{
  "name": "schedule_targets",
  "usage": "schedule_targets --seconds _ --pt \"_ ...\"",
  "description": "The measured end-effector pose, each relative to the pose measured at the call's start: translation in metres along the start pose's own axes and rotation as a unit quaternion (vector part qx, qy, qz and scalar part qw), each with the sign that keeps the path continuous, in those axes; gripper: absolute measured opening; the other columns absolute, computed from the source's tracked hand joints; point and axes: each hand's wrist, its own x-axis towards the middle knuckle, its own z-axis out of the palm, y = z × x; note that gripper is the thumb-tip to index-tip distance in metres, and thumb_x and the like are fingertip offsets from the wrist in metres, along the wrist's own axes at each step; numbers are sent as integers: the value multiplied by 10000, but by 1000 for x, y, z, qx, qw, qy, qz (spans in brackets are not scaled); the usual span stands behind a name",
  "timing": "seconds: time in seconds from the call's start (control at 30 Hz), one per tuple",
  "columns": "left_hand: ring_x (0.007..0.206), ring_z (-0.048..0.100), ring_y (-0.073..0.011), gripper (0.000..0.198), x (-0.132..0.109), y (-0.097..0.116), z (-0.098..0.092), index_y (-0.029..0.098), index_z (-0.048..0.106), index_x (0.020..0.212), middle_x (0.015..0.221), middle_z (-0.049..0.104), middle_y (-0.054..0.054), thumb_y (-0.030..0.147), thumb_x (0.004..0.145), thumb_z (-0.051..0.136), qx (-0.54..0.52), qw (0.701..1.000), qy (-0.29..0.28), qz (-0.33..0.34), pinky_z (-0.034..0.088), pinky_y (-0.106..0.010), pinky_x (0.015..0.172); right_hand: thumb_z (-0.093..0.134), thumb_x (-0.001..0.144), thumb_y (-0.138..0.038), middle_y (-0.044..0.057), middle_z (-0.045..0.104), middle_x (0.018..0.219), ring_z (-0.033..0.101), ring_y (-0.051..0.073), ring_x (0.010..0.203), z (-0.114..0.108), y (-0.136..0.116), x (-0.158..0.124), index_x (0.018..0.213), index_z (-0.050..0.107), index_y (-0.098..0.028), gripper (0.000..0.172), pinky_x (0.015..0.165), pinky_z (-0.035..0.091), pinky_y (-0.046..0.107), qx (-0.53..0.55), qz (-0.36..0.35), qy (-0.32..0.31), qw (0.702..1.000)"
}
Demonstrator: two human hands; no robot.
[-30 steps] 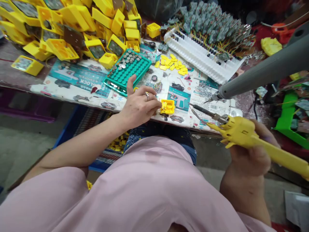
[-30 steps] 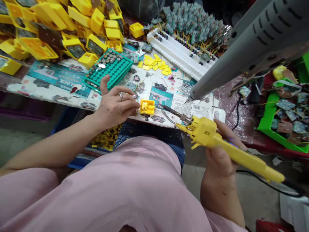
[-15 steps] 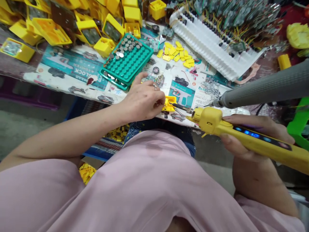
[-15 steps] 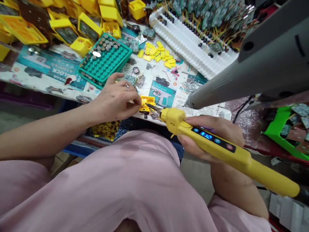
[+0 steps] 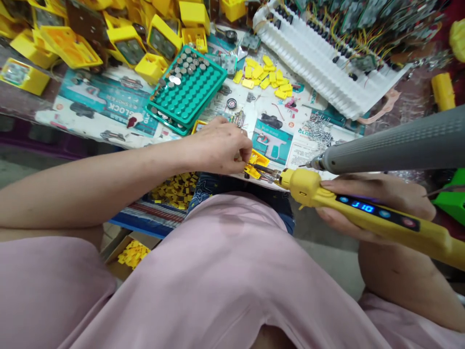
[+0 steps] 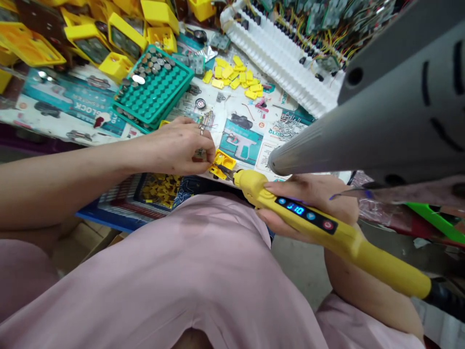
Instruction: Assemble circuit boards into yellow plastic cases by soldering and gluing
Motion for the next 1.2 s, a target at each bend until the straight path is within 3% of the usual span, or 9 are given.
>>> schedule_targets --seconds 0.07,0.13,0.33,0.5,0.67,0.93,1.03,1.2 --pt "921 659 -182 181 1 1 -4 250 739 839 817 720 31 290 772 575 8 1000 -17 13 387 -371 1036 841 667 -390 -49 654 524 613 103 438 2 0 -4 784 745 -266 196 418 475 202 -10 -177 -109 978" --pt "939 657 -180 198 3 2 -7 244 743 847 855 727 30 287 781 561 15 999 -34 18 376 -373 1050 724 831 -282 -21 678 576 646 106 488 3 0 -7 902 713 -223 92 440 488 190 -17 -284 -148 947" --pt "884 653 -184 170 7 5 -11 253 740 800 818 714 39 285 751 580 41 998 -51 8 406 -387 1011 741 831 -350 -15 725 678 705 137 576 4 5 -13 950 696 -231 174 523 543 206 -57 -275 -155 947" --pt "864 655 -193 166 10 4 -8 246 732 779 759 686 30 321 735 591 49 998 -48 16 426 -385 987 536 967 -472 4 719 693 681 127 572 10 14 -20 1023 669 -229 282 518 488 233 -59 -274 -161 946" --pt "833 660 -203 172 10 2 -7 226 721 756 721 668 19 353 742 605 43 998 -43 29 443 -402 976 706 879 -303 2 723 668 689 122 589 7 1 -19 1002 660 -194 170 581 528 217 -75 -322 -185 926" --pt "737 632 -155 195 9 -4 -9 233 742 773 647 663 28 357 753 593 31 997 -23 73 464 -336 893 678 889 -335 -26 690 629 663 125 534 2 5 -21 1002 674 -219 162 501 515 242 -38 -279 -139 949" --pt "746 639 -159 188 9 -3 -10 235 742 779 658 671 29 347 750 594 23 997 -32 66 463 -332 892 784 789 -243 -17 689 624 665 128 528 -1 6 -22 993 684 -177 237 496 532 237 -13 -278 -136 951" --pt "770 652 -173 172 9 -1 -10 235 731 785 674 668 30 347 741 608 28 998 -44 47 461 -339 901 794 778 -210 18 705 656 683 135 555 -4 6 -23 1046 676 -121 306 497 531 235 8 -259 -140 956"
